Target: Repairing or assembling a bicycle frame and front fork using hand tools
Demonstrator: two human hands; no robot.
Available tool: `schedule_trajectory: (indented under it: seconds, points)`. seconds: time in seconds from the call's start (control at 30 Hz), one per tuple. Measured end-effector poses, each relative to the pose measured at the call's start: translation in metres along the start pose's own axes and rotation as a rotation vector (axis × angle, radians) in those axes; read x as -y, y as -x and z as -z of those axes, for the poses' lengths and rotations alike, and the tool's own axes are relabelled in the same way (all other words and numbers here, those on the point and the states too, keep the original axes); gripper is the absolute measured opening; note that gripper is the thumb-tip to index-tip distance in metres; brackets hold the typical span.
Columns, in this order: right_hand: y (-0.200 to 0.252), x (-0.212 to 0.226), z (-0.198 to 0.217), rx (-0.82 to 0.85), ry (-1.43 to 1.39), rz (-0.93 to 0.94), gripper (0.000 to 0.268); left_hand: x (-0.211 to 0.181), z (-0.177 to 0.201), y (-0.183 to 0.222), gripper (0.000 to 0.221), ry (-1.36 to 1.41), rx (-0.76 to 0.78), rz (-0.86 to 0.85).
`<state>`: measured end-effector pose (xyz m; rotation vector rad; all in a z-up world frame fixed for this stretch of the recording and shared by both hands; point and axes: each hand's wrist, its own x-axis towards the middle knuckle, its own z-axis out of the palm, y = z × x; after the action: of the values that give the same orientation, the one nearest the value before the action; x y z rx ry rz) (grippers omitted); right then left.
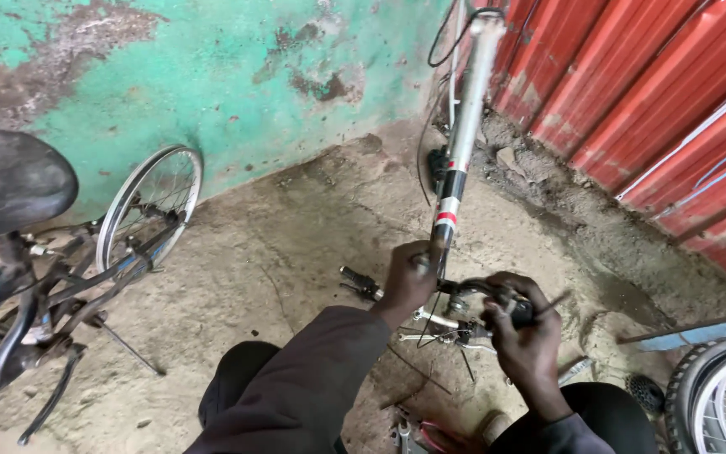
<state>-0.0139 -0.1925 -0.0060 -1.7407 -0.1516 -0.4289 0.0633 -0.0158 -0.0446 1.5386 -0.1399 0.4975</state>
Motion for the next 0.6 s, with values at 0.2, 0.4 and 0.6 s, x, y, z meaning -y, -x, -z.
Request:
schedule_trajectory:
  seconds: [0.2, 0.4, 0.6]
  points:
    - [0.013, 0.008, 0.011, -0.048, -0.052, -0.072, 0.032, 0.012, -0.023, 0.018, 0.015, -0.017, -0.034, 0.027]
    - [0.050, -0.028, 0.012, -0.248, -0.191, -0.269, 0.023, 0.019, 0.019, 0.031, 0.050, -0.513, 0.087, -0.119]
    - [0.113, -0.151, 0.023, -0.359, -0.168, -0.559, 0.038, 0.007, 0.014, 0.115, 0.068, -0.479, 0.152, 0.518]
